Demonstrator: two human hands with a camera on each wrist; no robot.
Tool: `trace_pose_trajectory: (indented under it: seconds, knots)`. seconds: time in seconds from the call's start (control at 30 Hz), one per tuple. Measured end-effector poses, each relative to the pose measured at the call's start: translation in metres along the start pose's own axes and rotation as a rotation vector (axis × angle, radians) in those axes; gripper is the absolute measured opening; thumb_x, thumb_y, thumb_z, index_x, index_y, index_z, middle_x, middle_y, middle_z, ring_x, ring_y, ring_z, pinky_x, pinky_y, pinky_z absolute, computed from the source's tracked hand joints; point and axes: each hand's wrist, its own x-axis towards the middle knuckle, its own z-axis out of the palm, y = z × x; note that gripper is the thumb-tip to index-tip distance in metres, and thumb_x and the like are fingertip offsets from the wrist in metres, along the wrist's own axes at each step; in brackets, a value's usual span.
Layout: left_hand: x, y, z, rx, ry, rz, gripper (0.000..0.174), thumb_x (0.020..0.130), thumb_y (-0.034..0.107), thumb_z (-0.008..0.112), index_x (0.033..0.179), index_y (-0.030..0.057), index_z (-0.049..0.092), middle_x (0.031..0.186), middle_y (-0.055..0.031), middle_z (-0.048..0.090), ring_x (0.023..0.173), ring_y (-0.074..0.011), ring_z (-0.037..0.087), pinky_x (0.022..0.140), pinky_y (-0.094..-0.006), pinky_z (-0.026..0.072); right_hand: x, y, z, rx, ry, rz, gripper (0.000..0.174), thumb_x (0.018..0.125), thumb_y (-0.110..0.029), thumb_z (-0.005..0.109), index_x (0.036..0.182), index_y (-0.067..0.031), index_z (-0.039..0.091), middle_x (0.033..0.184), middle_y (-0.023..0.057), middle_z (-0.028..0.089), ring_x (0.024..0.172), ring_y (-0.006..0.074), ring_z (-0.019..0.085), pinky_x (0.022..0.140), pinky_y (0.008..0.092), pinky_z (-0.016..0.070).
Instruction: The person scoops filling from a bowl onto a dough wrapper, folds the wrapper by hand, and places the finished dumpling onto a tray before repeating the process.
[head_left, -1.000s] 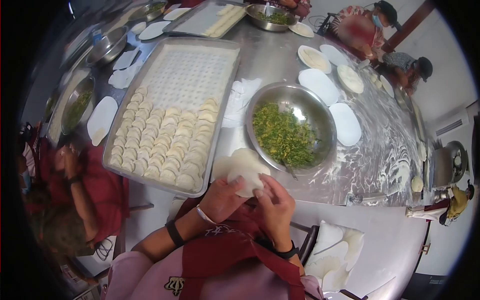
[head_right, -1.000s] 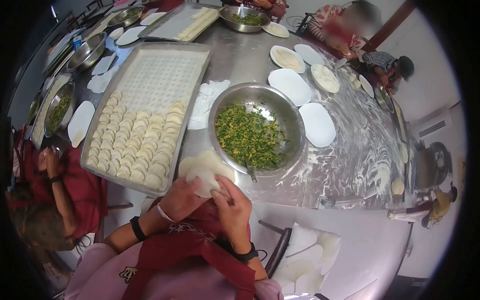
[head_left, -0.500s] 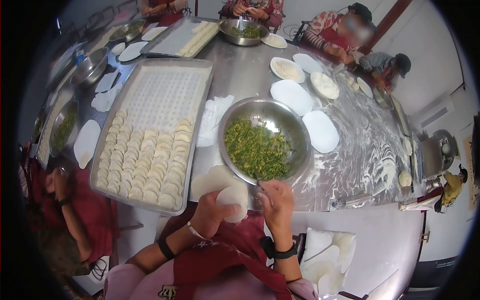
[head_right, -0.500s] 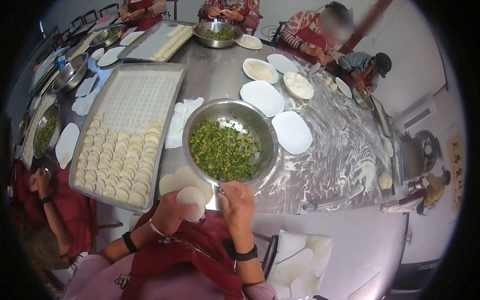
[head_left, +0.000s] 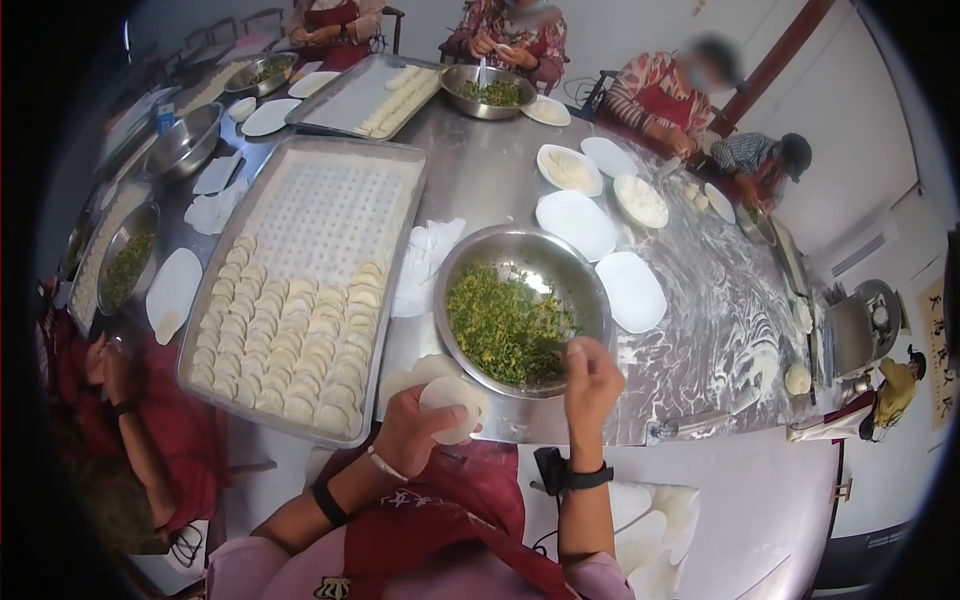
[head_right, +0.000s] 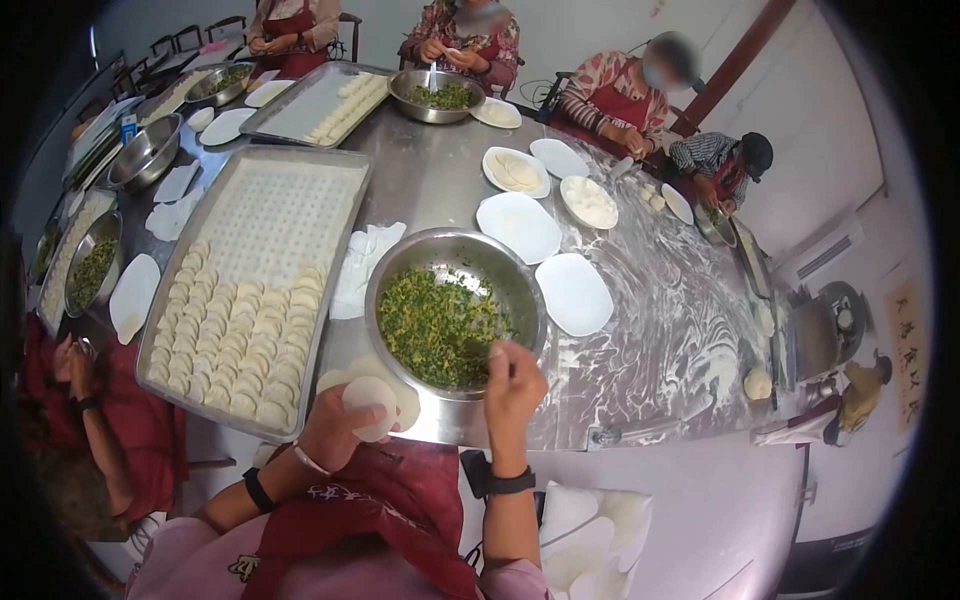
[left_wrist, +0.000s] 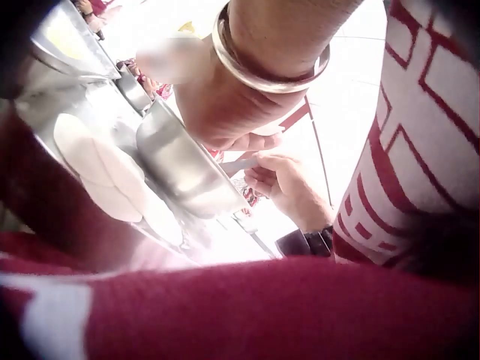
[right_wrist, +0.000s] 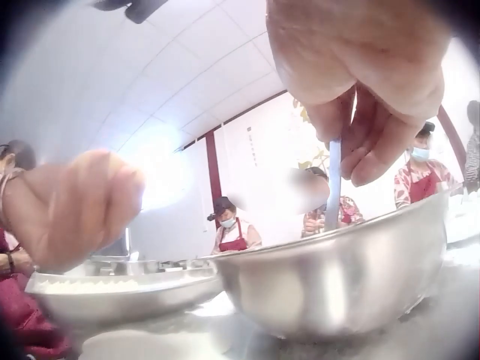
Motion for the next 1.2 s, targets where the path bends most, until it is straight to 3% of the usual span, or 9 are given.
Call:
trace_pose_trajectory:
  seconds: [0.3, 0.5, 0.57, 0.7, 0.77, 0.87, 1.0, 1.07, 1.2]
  knots:
    - [0.007, 0.002, -0.008, -0.276, 0.005, 0.055, 0.032, 0.093, 0.013, 0.055, 0.120, -0.0058, 0.057, 0.115, -0.0145, 0.064, 0.104, -0.0228, 0.065, 0.091, -0.0350, 0.0515, 0.041, 0.042, 0.031, -0.228, 0.045, 0.016, 0.016, 0.091, -0.013, 0.064, 0.093, 0.0015, 0.070, 0.073, 0.0135, 0.068, 0.065, 0.0225, 0.068, 0.063, 0.0342, 0.0515]
    - [0.021, -0.006, -0.042, 0.606, -0.115, 0.560, 0.032, 0.091, 0.002, 0.054, 0.122, -0.0053, 0.051, 0.115, -0.0227, 0.062, 0.100, -0.0330, 0.067, 0.088, -0.0389, 0.0531, 0.030, 0.034, 0.056, 0.188, -0.095, 0.384, 0.017, 0.094, -0.006, 0.059, 0.095, 0.0094, 0.066, 0.077, 0.0133, 0.069, 0.064, 0.0196, 0.070, 0.056, 0.0285, 0.0556]
    - [0.042, -0.042, -0.058, 0.269, -0.048, 0.468, 0.035, 0.088, -0.004, 0.055, 0.122, -0.0029, 0.050, 0.115, -0.0262, 0.061, 0.100, -0.0375, 0.066, 0.087, -0.0406, 0.0539, 0.029, 0.035, 0.058, 0.262, -0.093, 0.441, 0.017, 0.095, -0.005, 0.058, 0.097, 0.0106, 0.065, 0.080, 0.0147, 0.068, 0.065, 0.0211, 0.070, 0.057, 0.0284, 0.0574]
    - [0.039, -0.023, -0.051, 0.661, -0.105, 0.768, 0.044, 0.083, -0.009, 0.058, 0.124, 0.0018, 0.049, 0.116, -0.0295, 0.060, 0.101, -0.0424, 0.066, 0.087, -0.0430, 0.0545, 0.031, 0.030, 0.057, 0.435, -0.088, 0.605, 0.019, 0.095, -0.003, 0.055, 0.104, 0.0131, 0.058, 0.088, 0.0195, 0.065, 0.070, 0.0268, 0.071, 0.061, 0.0312, 0.0619]
    - [0.049, -0.038, -0.060, 0.501, -0.087, 0.670, 0.044, 0.082, -0.009, 0.059, 0.124, 0.0022, 0.049, 0.116, -0.0299, 0.060, 0.101, -0.0429, 0.065, 0.087, -0.0435, 0.0544, 0.032, 0.026, 0.056, 0.495, -0.084, 0.663, 0.019, 0.095, -0.003, 0.053, 0.105, 0.0136, 0.057, 0.088, 0.0198, 0.065, 0.071, 0.0276, 0.071, 0.061, 0.0317, 0.0623]
    - [0.051, -0.040, -0.057, 0.296, -0.033, 0.451, 0.030, 0.094, 0.004, 0.051, 0.124, -0.0030, 0.053, 0.119, -0.0185, 0.061, 0.107, -0.0297, 0.063, 0.095, -0.0363, 0.0497, 0.032, 0.024, 0.056, 0.573, -0.076, 0.731, 0.020, 0.096, -0.002, 0.053, 0.107, 0.0140, 0.056, 0.089, 0.0211, 0.065, 0.071, 0.0288, 0.071, 0.061, 0.0325, 0.0626]
    - [0.023, 0.020, -0.026, 0.924, 0.006, 0.596, 0.031, 0.100, 0.014, 0.048, 0.124, -0.0054, 0.054, 0.121, -0.0137, 0.061, 0.112, -0.0253, 0.061, 0.100, -0.0359, 0.0472, 0.033, 0.029, 0.057, 0.663, -0.074, 0.795, 0.020, 0.096, 0.000, 0.050, 0.108, 0.0147, 0.056, 0.091, 0.0235, 0.065, 0.074, 0.0319, 0.071, 0.065, 0.0351, 0.0638]
    - [0.041, 0.009, -0.024, 0.128, 0.076, 0.348, 0.027, 0.095, 0.003, 0.054, 0.120, -0.0072, 0.057, 0.113, -0.0158, 0.064, 0.103, -0.0256, 0.065, 0.090, -0.0325, 0.0519, 0.032, 0.029, 0.057, 0.682, -0.083, 0.804, 0.020, 0.097, 0.000, 0.048, 0.108, 0.0150, 0.055, 0.092, 0.0245, 0.065, 0.076, 0.0330, 0.071, 0.066, 0.0363, 0.0642]
    - [0.053, 0.010, -0.025, -0.202, 0.050, 0.263, 0.025, 0.099, 0.005, 0.050, 0.121, -0.0068, 0.057, 0.112, -0.0138, 0.064, 0.102, -0.0223, 0.065, 0.090, -0.0305, 0.0523, 0.033, 0.026, 0.053, 0.734, -0.089, 0.843, 0.021, 0.097, 0.001, 0.046, 0.109, 0.0160, 0.054, 0.094, 0.0260, 0.065, 0.079, 0.0344, 0.071, 0.068, 0.0376, 0.0647]
